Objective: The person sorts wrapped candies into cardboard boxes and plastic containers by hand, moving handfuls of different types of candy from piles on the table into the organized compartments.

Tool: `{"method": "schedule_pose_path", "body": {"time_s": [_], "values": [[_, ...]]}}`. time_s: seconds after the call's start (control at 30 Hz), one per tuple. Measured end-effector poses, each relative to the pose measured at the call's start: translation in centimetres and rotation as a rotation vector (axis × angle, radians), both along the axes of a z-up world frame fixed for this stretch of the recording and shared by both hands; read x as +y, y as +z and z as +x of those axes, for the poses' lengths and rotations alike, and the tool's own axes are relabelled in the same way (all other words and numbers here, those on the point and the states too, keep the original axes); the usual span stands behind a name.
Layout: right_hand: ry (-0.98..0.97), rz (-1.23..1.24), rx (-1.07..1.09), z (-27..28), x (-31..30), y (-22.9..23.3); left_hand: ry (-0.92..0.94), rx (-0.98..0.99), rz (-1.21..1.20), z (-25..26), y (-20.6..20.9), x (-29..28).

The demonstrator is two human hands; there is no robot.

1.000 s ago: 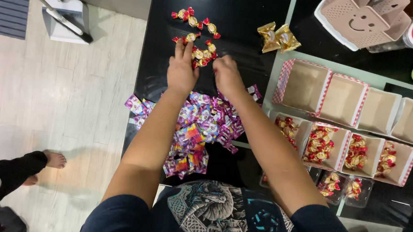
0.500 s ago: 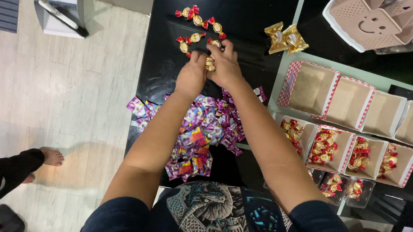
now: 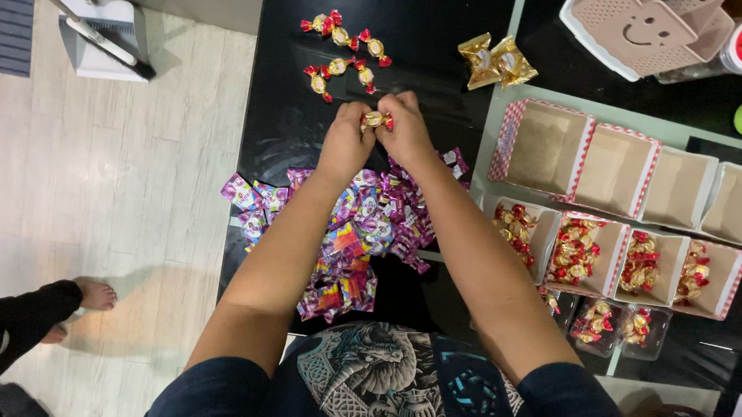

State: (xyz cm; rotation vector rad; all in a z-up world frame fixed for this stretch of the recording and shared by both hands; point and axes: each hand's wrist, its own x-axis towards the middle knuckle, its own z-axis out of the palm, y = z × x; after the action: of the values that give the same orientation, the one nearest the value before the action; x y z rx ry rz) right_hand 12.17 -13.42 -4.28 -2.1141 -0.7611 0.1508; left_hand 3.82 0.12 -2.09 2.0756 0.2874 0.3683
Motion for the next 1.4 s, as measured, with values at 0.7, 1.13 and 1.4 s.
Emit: {"method": "schedule_pose_path", "body": {"time_s": [0.7,1.13,1.4], "values": [[-0.265,0.157,0.042,-7.8,-15.6,10.9,-0.117,-0.051,-0.764,-3.2,5.1,-16.8],[-0.464,0.779,0.763,-12.9,-31.8,9.7,-0.164,0.180,-0.983,-5.4,4.2,-25.8],[-0.533,1.015,0.754,-14.8,-38.5,9.3,-0.240,0.060,-0.575,-6.2,1.8,-28.6]]}}
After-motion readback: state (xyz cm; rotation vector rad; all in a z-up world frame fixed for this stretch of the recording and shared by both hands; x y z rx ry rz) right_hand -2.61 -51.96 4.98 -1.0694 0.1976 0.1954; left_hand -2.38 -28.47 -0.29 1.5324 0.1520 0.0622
